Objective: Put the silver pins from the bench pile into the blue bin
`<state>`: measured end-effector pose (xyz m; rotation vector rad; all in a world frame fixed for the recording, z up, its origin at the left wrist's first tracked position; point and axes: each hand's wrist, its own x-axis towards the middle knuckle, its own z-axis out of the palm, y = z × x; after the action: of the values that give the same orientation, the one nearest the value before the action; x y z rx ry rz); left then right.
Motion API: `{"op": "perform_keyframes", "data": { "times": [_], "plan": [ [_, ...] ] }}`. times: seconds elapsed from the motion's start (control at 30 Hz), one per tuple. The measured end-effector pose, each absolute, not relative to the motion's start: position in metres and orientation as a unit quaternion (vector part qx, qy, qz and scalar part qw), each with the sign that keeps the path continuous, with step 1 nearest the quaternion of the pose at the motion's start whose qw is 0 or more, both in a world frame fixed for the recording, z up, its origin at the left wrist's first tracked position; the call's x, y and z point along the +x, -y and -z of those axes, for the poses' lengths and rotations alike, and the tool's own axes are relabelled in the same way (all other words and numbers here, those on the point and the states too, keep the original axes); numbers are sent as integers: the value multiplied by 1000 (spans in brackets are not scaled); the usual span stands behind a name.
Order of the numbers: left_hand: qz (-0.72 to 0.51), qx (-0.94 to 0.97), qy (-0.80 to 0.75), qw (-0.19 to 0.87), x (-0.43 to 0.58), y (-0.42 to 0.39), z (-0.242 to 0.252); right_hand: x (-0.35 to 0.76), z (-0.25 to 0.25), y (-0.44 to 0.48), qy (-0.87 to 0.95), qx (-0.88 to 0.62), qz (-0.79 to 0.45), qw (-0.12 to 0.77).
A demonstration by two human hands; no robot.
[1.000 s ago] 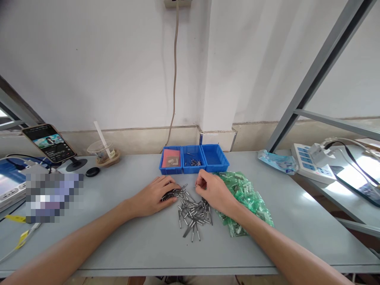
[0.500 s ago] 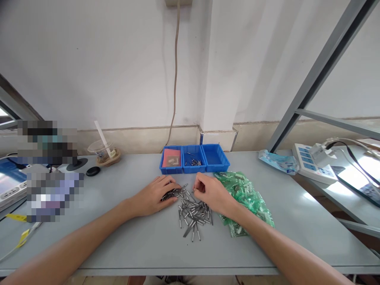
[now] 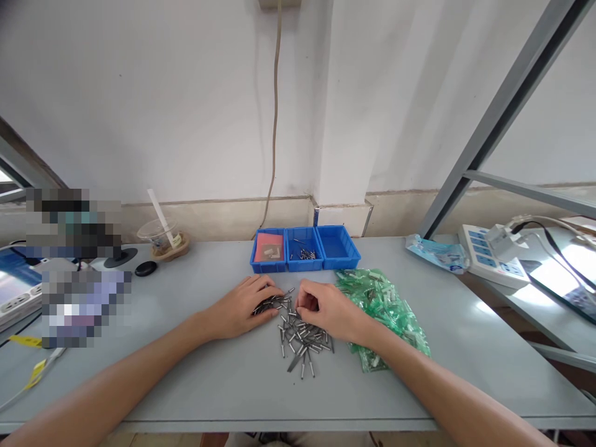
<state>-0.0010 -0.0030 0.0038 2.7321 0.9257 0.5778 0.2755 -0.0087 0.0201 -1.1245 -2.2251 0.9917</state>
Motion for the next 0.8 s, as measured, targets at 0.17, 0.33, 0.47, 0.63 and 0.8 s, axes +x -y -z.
{"op": "perform_keyframes", "data": {
  "times": [0.17, 0.33, 0.47, 0.63, 0.8],
  "plan": [
    [-197, 925, -311, 97, -1, 3, -4, 276, -22, 10, 802, -406, -372, 232],
    [-198, 924, -311, 100, -1, 3, -5, 276, -25, 10, 783, -438, -363, 253],
    [-203, 924, -308, 102, -1, 3, -5, 276, -26, 8, 769, -461, -329, 296],
    [-199, 925, -306, 103, -1, 4, -6, 279, -22, 4, 726, -481, -356, 338],
    [-197, 924, -310, 104, -1, 3, -5, 280, -22, -1, 683, -490, -402, 364]
  ]
}}
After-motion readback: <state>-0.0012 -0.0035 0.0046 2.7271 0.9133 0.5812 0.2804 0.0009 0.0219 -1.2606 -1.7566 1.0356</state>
